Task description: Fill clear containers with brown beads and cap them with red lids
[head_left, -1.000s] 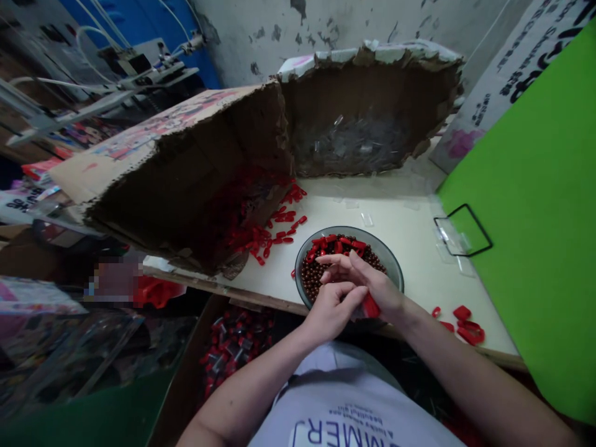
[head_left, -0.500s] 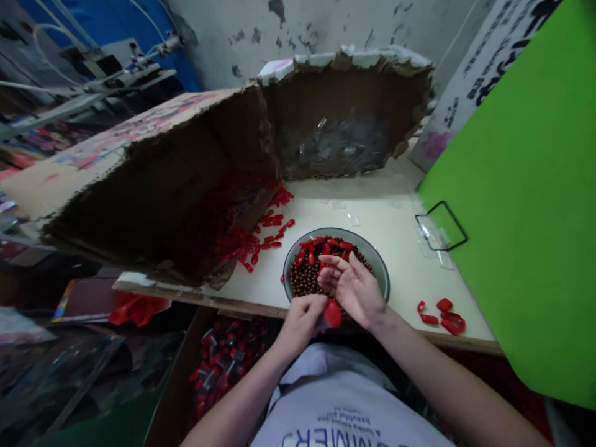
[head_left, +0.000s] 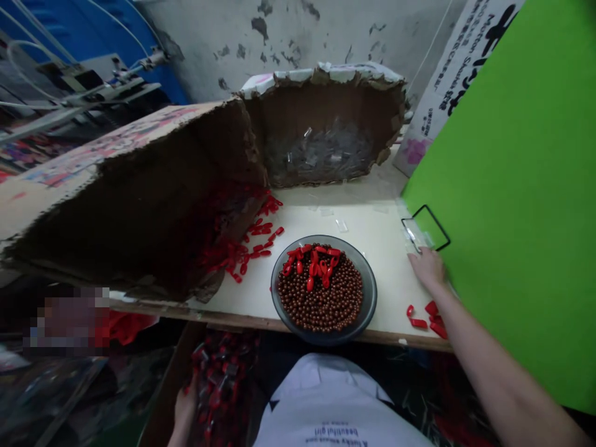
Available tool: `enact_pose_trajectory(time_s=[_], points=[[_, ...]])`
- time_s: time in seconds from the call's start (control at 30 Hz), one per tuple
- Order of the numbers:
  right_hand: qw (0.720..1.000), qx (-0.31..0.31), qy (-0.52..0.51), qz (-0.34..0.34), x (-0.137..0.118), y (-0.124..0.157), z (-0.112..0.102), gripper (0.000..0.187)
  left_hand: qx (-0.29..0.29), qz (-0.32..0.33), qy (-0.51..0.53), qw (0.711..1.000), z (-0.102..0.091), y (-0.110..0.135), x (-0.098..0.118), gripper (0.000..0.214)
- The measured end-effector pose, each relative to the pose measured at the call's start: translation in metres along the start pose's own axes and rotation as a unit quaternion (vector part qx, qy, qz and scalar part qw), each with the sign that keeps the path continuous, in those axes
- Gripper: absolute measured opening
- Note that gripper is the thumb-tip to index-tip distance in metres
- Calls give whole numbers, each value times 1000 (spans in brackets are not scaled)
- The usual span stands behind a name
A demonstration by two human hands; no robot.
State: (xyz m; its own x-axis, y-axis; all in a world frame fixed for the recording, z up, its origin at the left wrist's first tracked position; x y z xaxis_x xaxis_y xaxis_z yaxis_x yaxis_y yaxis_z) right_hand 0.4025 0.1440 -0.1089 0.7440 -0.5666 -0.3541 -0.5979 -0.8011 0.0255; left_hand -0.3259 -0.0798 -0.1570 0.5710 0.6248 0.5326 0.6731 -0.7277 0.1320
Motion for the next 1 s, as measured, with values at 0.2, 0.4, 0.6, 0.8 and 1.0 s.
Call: enact_pose_trajectory(time_s=[0.2,0.4,0.6,0.8,1.0], points=[[999,-5,43,10,-3,-12,16,52,74,-25,59,995,11,4,54,51],[999,-4,-22,-36,-14,10,-1,33,35,310,229,922,22,60,237,33],[967,-91,-154,-180,-86,87,-45,55,-295,592,3,750,94,130,364,28],[880,-144,-19,-452,-164,154,-51,15,-313,628,-104,705,144,115,396,23],[832,-93,190,-513,-190,167,-10,28,-306,609,-55,730,133,98,399,43]])
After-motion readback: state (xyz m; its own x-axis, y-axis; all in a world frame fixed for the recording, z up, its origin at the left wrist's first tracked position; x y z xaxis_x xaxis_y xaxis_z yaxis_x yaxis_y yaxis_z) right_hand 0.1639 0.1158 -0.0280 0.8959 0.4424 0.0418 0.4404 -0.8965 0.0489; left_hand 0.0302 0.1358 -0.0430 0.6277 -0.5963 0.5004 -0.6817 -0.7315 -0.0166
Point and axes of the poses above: each hand's wrist, its own y-axis away from the middle knuckle, its own z-axis out of the palm, x = y × z, the point moved 5 cm from there along -y, towards the middle knuckle, and after that the axes turned 7 degrees about y, right-handed, at the moved point
